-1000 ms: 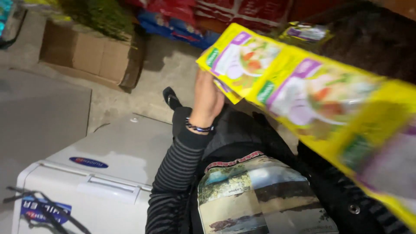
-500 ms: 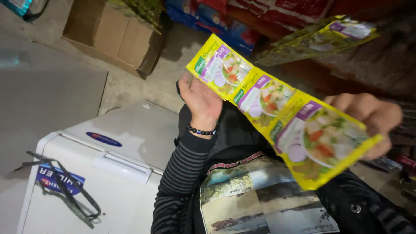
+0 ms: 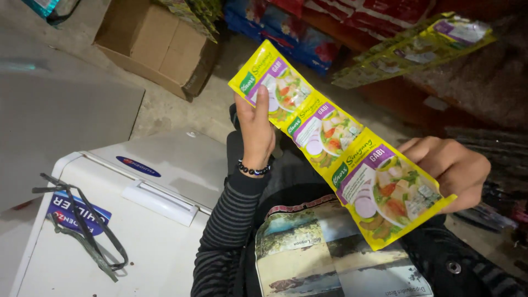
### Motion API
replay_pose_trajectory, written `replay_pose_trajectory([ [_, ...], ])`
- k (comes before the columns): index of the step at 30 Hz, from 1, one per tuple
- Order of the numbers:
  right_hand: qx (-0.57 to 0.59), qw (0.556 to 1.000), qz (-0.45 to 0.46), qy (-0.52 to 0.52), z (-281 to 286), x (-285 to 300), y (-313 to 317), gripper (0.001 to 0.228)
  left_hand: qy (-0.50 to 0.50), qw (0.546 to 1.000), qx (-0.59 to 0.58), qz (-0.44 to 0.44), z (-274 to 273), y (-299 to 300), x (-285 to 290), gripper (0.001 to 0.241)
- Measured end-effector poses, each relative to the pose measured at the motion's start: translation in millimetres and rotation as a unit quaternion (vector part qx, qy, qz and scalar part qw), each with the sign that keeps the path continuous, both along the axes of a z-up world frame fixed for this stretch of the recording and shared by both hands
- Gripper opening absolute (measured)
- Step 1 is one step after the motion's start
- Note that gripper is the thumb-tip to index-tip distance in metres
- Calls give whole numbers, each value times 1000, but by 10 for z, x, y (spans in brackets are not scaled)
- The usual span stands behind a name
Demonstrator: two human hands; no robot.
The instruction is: Organizing and counting individual food seasoning packets on a shelf and the top of a chest freezer.
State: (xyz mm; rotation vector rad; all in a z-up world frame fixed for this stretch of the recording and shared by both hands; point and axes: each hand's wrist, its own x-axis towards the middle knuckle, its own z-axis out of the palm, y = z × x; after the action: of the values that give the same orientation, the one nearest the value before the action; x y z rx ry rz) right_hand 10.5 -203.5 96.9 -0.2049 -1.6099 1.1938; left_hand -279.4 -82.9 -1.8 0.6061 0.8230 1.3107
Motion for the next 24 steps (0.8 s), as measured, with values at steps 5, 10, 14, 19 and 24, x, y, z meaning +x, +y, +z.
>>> replay_pose_trajectory([
  [5,10,1000,8,3,207,-164,-6,39,30,997,35,-68,2,-212,-23,33],
  [10,20,996,23,89,-250,52,-221,35,-64,989,-18,-134,-46,-413,59,32],
  [14,44,993,-12,108,-634,100,-408,27,-85,981,-30,-174,-191,-526,100,31],
  [19,-142,925,-328,129,-519,-230,-231,20,-60,974,-27,-218,-9,-561,104,35],
  [24,-194,931,-292,101,-371,-355,152,23,-46,972,12,-231,35,-579,15,46],
])
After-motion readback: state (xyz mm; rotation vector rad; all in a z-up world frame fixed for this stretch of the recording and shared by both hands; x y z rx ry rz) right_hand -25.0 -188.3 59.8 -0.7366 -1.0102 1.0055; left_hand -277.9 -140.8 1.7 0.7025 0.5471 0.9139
